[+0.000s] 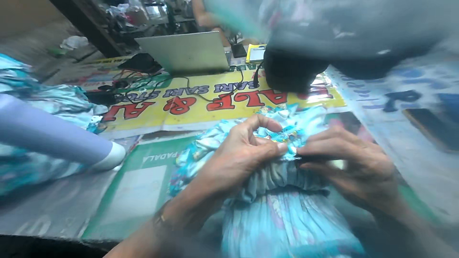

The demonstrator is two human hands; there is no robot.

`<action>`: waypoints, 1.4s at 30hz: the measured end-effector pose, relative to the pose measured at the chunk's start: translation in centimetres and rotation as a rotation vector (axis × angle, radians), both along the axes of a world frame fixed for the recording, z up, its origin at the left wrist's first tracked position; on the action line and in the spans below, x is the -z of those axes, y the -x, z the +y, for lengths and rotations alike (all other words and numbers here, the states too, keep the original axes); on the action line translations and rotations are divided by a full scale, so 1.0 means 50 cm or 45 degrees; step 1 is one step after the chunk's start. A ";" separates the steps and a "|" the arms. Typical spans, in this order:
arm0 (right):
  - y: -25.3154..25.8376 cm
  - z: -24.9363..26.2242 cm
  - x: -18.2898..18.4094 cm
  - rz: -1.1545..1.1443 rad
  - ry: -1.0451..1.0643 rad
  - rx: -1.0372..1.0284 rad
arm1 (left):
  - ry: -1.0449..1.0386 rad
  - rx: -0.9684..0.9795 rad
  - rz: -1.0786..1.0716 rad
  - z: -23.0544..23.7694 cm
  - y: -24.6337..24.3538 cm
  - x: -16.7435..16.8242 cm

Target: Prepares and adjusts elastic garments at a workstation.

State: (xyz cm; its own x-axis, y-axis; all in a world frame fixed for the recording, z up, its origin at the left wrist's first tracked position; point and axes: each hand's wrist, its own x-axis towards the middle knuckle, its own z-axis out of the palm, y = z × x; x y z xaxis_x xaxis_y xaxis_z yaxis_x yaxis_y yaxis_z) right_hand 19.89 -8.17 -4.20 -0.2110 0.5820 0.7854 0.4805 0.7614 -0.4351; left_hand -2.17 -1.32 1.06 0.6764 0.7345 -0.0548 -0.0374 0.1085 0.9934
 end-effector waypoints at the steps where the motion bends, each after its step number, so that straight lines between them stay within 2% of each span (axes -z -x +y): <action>1: 0.001 0.000 0.001 -0.004 -0.011 0.005 | -0.001 -0.007 0.015 -0.001 0.001 -0.002; 13: 0.009 0.001 0.016 -0.003 -0.102 0.068 | -0.035 -0.056 0.048 -0.015 0.006 -0.013; 23: 0.011 -0.002 -0.002 -0.164 -0.200 0.150 | -0.041 -0.162 0.062 -0.024 -0.002 -0.013; 31: 0.013 0.002 -0.002 -0.155 -0.205 0.133 | 0.035 -0.121 0.051 -0.022 -0.002 -0.014; 42: 0.004 0.005 -0.008 -0.196 -0.201 0.106 | -0.045 -0.119 0.068 -0.020 -0.005 -0.016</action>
State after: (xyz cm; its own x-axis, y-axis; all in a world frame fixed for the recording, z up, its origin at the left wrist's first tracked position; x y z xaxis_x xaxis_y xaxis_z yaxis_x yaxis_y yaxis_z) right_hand 19.68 -7.93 -3.81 -0.2921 0.4745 0.8304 0.5958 0.7694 -0.2301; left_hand -1.90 -2.33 1.85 0.6019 0.7962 -0.0623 0.0077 0.0722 0.9974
